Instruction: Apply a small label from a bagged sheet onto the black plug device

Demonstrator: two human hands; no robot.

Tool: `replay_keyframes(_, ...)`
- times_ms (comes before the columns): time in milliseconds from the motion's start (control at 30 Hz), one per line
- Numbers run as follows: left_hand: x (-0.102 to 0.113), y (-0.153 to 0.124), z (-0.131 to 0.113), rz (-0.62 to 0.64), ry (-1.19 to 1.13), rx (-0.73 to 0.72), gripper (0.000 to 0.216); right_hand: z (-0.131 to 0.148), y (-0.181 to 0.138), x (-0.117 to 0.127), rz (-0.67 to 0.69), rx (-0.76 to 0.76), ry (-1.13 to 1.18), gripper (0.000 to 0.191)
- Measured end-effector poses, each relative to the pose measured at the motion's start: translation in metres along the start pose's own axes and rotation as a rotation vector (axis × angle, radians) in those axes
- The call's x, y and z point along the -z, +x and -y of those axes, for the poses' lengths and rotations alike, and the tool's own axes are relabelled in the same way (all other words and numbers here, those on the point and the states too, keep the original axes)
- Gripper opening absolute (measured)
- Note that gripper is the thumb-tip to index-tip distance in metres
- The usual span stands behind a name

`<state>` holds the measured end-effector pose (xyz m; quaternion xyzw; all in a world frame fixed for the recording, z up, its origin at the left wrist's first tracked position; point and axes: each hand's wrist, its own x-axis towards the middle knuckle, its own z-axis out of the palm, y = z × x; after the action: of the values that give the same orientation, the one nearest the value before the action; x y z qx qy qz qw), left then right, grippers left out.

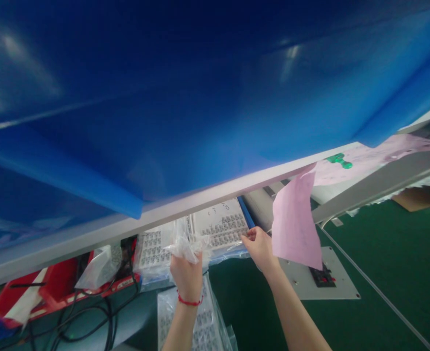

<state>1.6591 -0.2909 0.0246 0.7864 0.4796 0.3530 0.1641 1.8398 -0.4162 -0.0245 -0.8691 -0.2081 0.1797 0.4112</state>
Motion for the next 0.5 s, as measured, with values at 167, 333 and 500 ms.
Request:
replay_keyframes(167,0.001,0.001,0.000,-0.020,0.043,-0.041,0.043,0.002,-0.012,0.004,-0.086,-0.009,-0.030,0.021)
replay_keyframes(333,0.003,0.002,-0.002,-0.022,0.042,-0.048,0.041,0.000,-0.010,0.003,-0.125,-0.008,0.047,0.026)
replay_keyframes(500,0.001,0.001,-0.003,-0.005,0.079,-0.047,0.045,0.002,-0.007,-0.001,-0.170,-0.028,0.224,0.032)
